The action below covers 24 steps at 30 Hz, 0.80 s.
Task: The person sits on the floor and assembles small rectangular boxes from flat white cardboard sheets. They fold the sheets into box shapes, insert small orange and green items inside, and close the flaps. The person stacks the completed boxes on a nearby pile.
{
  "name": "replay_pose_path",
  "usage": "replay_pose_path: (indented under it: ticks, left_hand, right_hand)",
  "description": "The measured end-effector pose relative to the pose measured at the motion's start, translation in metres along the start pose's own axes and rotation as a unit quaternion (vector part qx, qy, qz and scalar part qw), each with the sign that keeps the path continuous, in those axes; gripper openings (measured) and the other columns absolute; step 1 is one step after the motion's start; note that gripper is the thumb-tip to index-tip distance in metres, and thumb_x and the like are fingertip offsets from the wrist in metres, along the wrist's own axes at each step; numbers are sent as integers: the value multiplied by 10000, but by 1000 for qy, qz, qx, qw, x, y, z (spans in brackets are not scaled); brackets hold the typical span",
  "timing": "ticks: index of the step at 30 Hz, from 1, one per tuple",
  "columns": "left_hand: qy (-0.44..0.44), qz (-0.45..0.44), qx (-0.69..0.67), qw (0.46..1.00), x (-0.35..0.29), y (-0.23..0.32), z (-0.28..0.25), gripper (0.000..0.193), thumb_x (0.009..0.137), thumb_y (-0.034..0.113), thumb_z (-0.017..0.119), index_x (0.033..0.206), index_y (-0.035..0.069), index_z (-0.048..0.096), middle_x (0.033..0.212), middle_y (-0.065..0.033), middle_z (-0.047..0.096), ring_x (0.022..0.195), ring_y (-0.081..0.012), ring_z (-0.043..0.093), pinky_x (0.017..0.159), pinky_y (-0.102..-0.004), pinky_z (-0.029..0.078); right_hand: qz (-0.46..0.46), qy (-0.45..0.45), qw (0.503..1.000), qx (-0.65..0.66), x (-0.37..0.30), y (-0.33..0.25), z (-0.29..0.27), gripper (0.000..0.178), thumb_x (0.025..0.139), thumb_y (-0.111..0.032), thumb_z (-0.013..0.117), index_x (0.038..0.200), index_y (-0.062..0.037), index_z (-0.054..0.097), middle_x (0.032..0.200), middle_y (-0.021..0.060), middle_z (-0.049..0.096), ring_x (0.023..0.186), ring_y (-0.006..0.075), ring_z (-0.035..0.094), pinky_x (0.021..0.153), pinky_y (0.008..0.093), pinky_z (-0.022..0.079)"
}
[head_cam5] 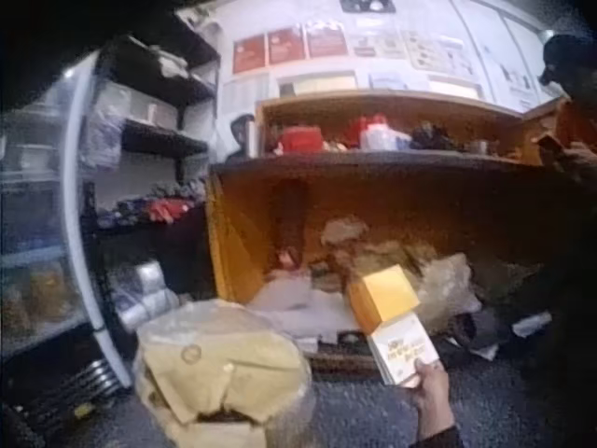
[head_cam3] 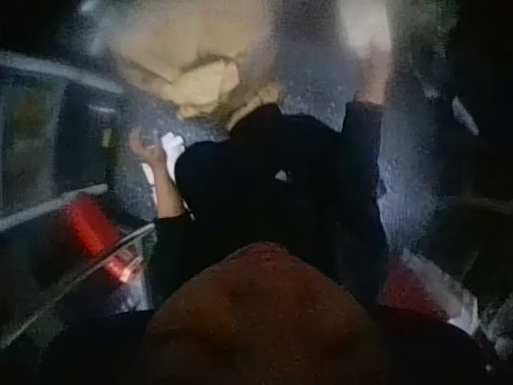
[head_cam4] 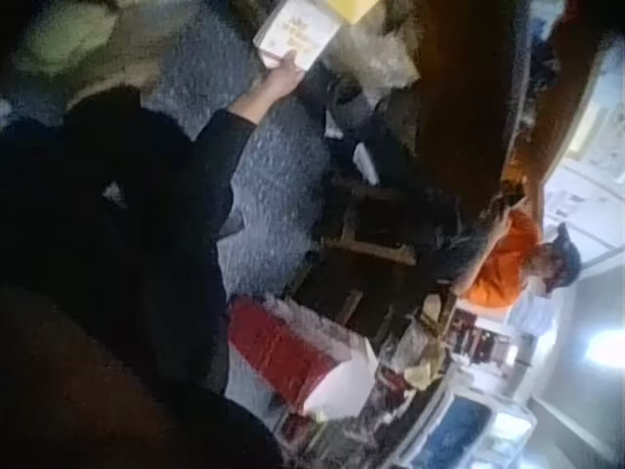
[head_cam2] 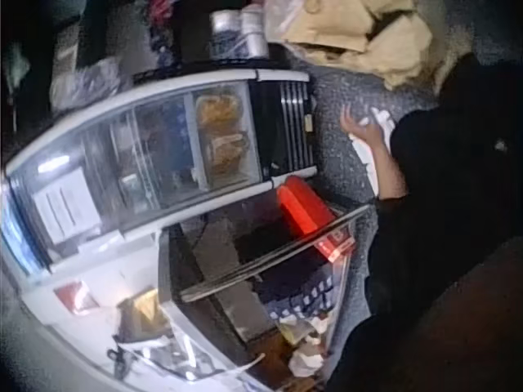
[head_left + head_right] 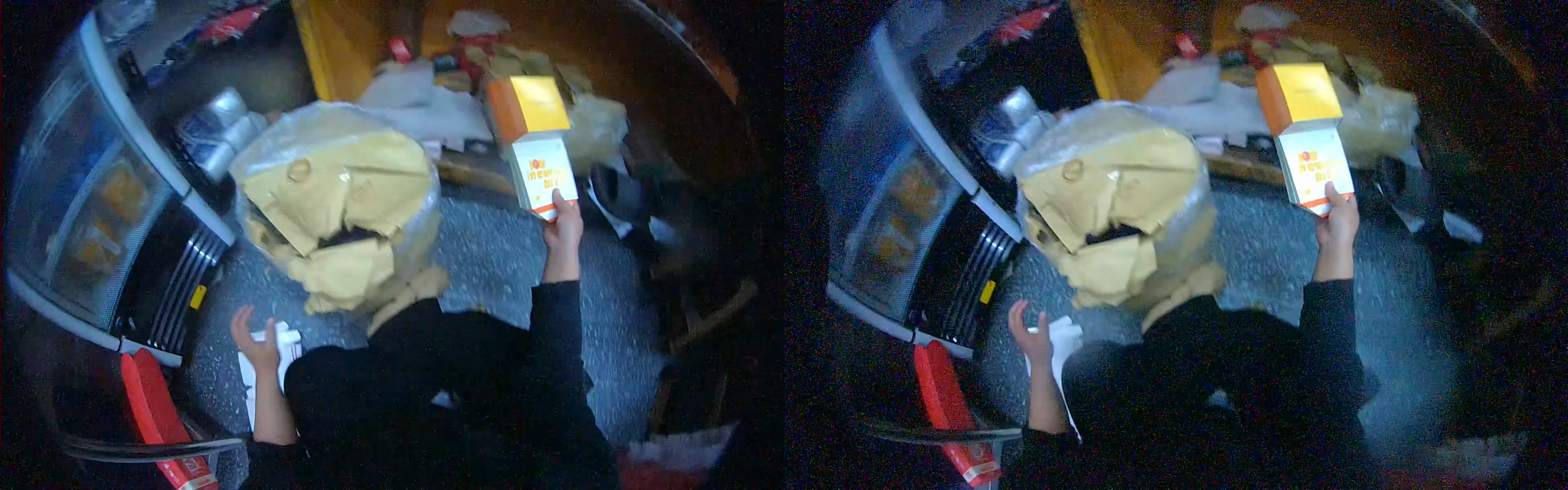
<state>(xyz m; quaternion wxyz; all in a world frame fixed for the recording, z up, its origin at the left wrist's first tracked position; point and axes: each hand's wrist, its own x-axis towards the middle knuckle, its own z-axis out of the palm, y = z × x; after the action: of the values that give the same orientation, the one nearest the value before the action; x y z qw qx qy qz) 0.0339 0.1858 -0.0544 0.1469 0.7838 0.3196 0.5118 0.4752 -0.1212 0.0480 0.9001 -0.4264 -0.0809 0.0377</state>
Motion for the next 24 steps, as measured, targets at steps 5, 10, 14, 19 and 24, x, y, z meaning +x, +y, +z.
replay_pose_path:
  ticks: [5, 10, 14, 19, 24]
  left_hand:
    - [-309, -391, 360, 789, -174, -143, -64, 640, 691, 400, 637, 1180, 47, 421, 1164, -161, 427, 1082, -288, 421, 890, -420, 356]
    - [-330, -528, 349, 701, -194, -137, -67, 883, 649, 500, 642, 1340, 289, 134, 1406, -86, 24, 1254, -372, 90, 900, -652, 218]
    - [-333, -499, 288, 746, -234, -207, -72, 863, 656, 503, 628, 1338, 296, 141, 1412, -119, 22, 1270, -399, 50, 908, -666, 175]
    - [-482, -344, 288, 752, -221, -185, -55, 723, 712, 488, 562, 1316, 249, 244, 1376, -198, 155, 1243, -444, 143, 934, -587, 243]
    - [-465, -307, 183, 810, -227, -224, -71, 616, 704, 363, 603, 1222, 91, 410, 1277, -211, 351, 1163, -361, 356, 973, -378, 301]
  right_hand:
    - [186, 199, 961, -45, -4, 130, -185, 325, 780, -30, 540, 1093, 2, 456, 989, 128, 568, 835, 241, 588, 687, 378, 504]
    - [239, 231, 939, -89, -18, 158, -199, 216, 763, -88, 572, 954, -37, 486, 730, 65, 558, 454, 168, 513, 337, 312, 379]
    - [271, 198, 913, -230, -37, 156, -185, 242, 787, -141, 541, 979, -3, 488, 711, 106, 563, 439, 213, 502, 347, 348, 372]
    - [263, 245, 902, -241, -50, 147, -197, 238, 788, -140, 512, 969, 12, 488, 705, 119, 565, 445, 228, 511, 359, 366, 392]
    - [283, 243, 895, -244, -48, 144, -186, 239, 789, -140, 484, 960, 27, 488, 698, 132, 566, 450, 244, 520, 371, 384, 412]
